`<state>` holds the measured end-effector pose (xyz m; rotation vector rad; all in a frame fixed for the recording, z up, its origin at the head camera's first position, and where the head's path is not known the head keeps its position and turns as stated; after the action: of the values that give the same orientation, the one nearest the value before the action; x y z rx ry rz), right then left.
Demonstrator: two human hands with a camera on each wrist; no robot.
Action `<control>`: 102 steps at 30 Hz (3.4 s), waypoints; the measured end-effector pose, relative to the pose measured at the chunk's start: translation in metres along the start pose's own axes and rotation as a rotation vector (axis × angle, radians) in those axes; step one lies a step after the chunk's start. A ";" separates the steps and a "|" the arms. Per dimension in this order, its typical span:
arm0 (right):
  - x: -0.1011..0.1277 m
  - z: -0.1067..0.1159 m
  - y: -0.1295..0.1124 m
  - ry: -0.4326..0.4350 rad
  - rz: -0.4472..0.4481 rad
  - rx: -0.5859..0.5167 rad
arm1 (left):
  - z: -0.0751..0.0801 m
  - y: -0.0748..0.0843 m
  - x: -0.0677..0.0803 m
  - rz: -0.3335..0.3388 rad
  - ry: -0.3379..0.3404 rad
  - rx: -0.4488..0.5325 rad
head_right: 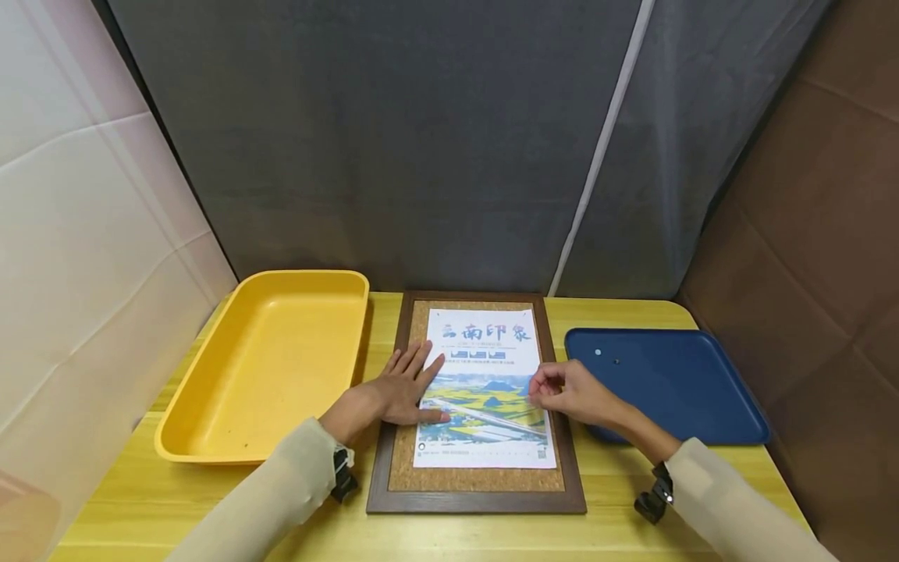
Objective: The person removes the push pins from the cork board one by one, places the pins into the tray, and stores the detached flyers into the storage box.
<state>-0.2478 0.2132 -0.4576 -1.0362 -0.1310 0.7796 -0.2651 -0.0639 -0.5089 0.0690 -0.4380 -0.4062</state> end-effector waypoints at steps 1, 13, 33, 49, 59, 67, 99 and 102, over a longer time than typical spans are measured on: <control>-0.001 0.000 0.000 0.006 0.003 0.001 | -0.002 -0.001 -0.002 -0.001 -0.004 0.000; -0.015 0.004 0.000 0.074 -0.003 0.004 | 0.002 0.000 0.001 0.011 0.002 -0.006; -0.029 0.014 0.012 0.149 -0.039 -0.042 | -0.006 -0.003 -0.006 0.008 -0.014 -0.021; -0.015 0.037 0.025 0.191 -0.116 0.007 | -0.009 -0.005 -0.010 0.024 -0.016 -0.008; -0.003 0.049 0.032 0.195 -0.109 0.006 | -0.012 -0.007 -0.012 0.023 -0.014 -0.011; 0.007 0.060 0.037 0.208 -0.142 0.065 | -0.011 -0.009 -0.011 0.022 -0.014 -0.014; 0.047 0.094 0.080 0.183 -0.324 0.242 | 0.006 0.002 0.010 0.012 0.000 -0.026; 0.049 0.095 0.087 0.170 -0.328 0.248 | -0.003 -0.003 -0.001 0.010 0.003 -0.022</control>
<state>-0.2989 0.3364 -0.4905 -0.8142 -0.0547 0.3962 -0.2658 -0.0668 -0.5125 0.0465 -0.4306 -0.4008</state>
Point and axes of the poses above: each hand's wrist, its own x-axis away from the middle knuckle, its own z-axis out of the back of the hand, y = z × x, the point moved 7 cm from there along -x, towards the middle knuckle, and after that the axes turned 6 degrees about z, right-handed, at the moved point
